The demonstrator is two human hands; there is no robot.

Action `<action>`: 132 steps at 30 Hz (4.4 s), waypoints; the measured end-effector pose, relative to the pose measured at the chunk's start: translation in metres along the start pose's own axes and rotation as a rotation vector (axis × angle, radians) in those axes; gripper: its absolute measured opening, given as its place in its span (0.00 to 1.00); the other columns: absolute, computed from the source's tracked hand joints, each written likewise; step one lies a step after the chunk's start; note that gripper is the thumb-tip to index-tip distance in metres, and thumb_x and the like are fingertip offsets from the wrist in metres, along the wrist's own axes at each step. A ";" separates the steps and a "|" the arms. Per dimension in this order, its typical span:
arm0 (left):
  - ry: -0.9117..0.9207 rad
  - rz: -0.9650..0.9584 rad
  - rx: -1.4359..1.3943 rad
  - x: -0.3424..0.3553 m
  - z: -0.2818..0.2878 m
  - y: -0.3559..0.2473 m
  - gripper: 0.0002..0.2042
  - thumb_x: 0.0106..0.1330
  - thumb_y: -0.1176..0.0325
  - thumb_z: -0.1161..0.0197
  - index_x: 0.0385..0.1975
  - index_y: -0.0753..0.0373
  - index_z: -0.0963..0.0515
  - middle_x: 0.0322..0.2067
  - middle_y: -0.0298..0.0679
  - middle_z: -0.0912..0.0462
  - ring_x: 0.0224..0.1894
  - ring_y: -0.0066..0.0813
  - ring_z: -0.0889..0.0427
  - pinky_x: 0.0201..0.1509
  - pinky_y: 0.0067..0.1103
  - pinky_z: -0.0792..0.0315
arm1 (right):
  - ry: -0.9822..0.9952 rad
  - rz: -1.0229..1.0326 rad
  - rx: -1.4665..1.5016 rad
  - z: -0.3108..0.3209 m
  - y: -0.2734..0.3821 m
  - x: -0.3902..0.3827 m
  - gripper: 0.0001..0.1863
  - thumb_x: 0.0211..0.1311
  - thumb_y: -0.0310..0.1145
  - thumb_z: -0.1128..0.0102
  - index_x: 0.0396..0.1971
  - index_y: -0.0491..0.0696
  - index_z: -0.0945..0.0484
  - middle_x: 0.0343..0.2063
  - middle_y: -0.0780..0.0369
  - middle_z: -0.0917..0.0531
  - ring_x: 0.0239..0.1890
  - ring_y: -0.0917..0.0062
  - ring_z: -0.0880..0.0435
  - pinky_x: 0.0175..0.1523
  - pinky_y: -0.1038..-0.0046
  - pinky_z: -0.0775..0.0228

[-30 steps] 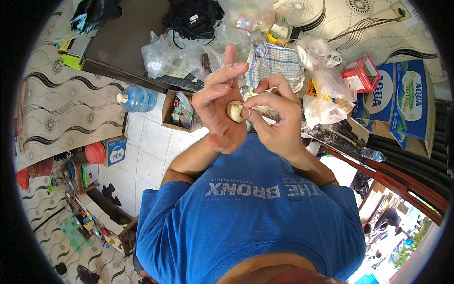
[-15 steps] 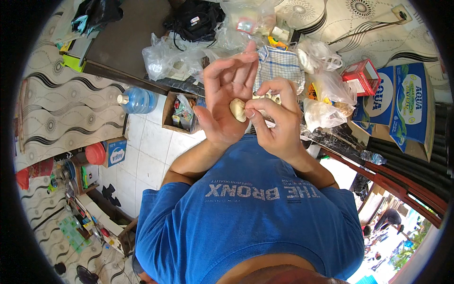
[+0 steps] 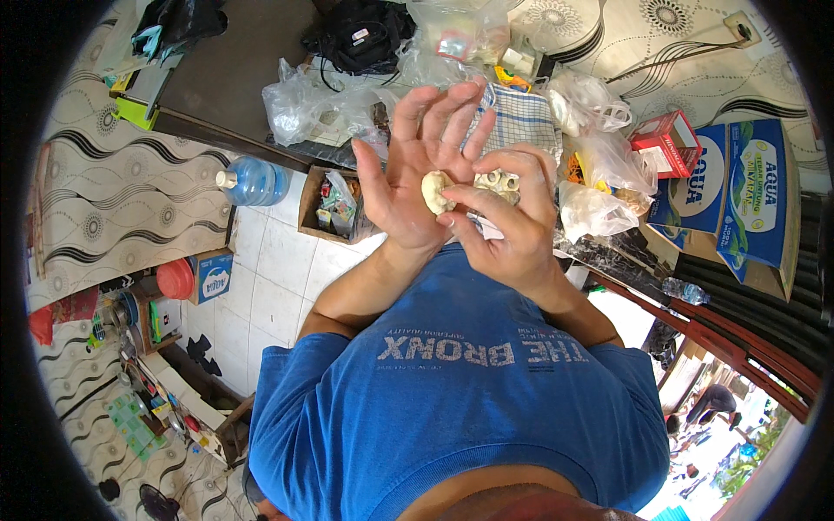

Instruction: The person prepares dough by shaping it by hand and inserting a small blue plastic object into the center to form a ring.

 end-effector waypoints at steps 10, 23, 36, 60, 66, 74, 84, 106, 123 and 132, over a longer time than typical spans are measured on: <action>0.066 0.104 0.106 -0.006 -0.006 0.016 0.40 0.70 0.30 0.72 0.69 0.59 0.42 0.68 0.54 0.39 0.73 0.48 0.44 0.75 0.39 0.47 | 0.046 -0.161 0.080 0.006 -0.014 0.006 0.09 0.44 0.26 0.25 0.29 0.49 0.14 0.40 0.60 0.25 0.46 0.64 0.27 0.53 0.63 0.35; -0.270 0.507 -0.202 -0.012 0.014 0.038 0.42 0.69 0.29 0.69 0.70 0.61 0.41 0.72 0.54 0.45 0.75 0.55 0.49 0.75 0.48 0.50 | 0.136 0.040 -0.106 0.000 -0.008 -0.005 0.15 0.40 0.24 0.26 0.33 0.54 0.12 0.40 0.63 0.23 0.48 0.64 0.28 0.54 0.62 0.35; -0.174 0.616 -0.119 -0.022 0.004 0.053 0.44 0.68 0.26 0.69 0.71 0.58 0.43 0.71 0.53 0.43 0.72 0.51 0.41 0.73 0.45 0.46 | 0.009 -0.067 -0.092 0.014 -0.016 -0.005 0.10 0.44 0.31 0.26 0.29 0.54 0.14 0.36 0.64 0.23 0.45 0.65 0.27 0.49 0.63 0.34; 0.194 -0.016 0.142 -0.011 -0.025 0.012 0.47 0.63 0.23 0.63 0.72 0.55 0.49 0.72 0.55 0.48 0.76 0.47 0.53 0.78 0.42 0.57 | -0.171 -0.064 -0.004 0.014 0.000 -0.020 0.09 0.45 0.30 0.24 0.28 0.52 0.15 0.36 0.65 0.23 0.43 0.67 0.27 0.47 0.65 0.35; 0.109 -0.023 0.233 -0.009 -0.017 0.007 0.44 0.67 0.26 0.65 0.72 0.57 0.47 0.71 0.54 0.45 0.76 0.45 0.49 0.78 0.42 0.54 | -0.070 0.016 -0.064 0.006 0.010 -0.018 0.12 0.45 0.26 0.28 0.33 0.52 0.13 0.38 0.65 0.22 0.44 0.65 0.27 0.50 0.65 0.35; -0.230 0.589 -0.274 -0.018 -0.005 0.045 0.42 0.69 0.29 0.67 0.69 0.60 0.39 0.69 0.55 0.38 0.71 0.48 0.39 0.73 0.42 0.43 | 0.153 0.057 -0.002 0.013 -0.016 0.001 0.14 0.42 0.23 0.29 0.31 0.57 0.10 0.39 0.62 0.23 0.45 0.65 0.28 0.51 0.65 0.35; -0.214 0.586 -0.076 -0.021 0.001 0.046 0.43 0.69 0.28 0.69 0.71 0.60 0.42 0.70 0.53 0.40 0.72 0.48 0.41 0.74 0.42 0.46 | 0.064 -0.173 0.054 0.011 -0.021 -0.005 0.10 0.42 0.25 0.26 0.29 0.50 0.13 0.37 0.62 0.24 0.42 0.67 0.28 0.45 0.68 0.33; 0.034 0.286 -0.022 -0.010 -0.015 0.027 0.49 0.62 0.21 0.66 0.75 0.53 0.51 0.75 0.53 0.57 0.77 0.55 0.58 0.77 0.50 0.57 | -0.042 -0.046 -0.059 0.010 0.001 -0.011 0.11 0.44 0.26 0.25 0.31 0.53 0.12 0.37 0.63 0.26 0.42 0.68 0.28 0.47 0.67 0.34; -0.095 0.451 -0.059 -0.019 -0.010 0.032 0.42 0.69 0.28 0.71 0.73 0.54 0.46 0.72 0.52 0.46 0.74 0.44 0.47 0.75 0.40 0.49 | 0.062 -0.200 0.126 0.013 -0.017 0.008 0.12 0.41 0.27 0.23 0.29 0.51 0.13 0.36 0.62 0.24 0.42 0.68 0.28 0.42 0.68 0.32; -0.147 0.386 -0.012 -0.014 0.000 0.031 0.40 0.71 0.31 0.70 0.72 0.56 0.44 0.73 0.56 0.47 0.76 0.51 0.51 0.78 0.44 0.55 | -0.046 0.081 -0.229 0.004 0.018 -0.012 0.08 0.45 0.28 0.29 0.29 0.53 0.13 0.38 0.65 0.22 0.46 0.67 0.27 0.47 0.65 0.36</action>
Point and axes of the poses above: each hand's wrist, its own x-axis towards the middle knuckle, its own z-axis out of the back of the hand, y = z × x, the point moved 8 cm from there along x, towards the middle knuckle
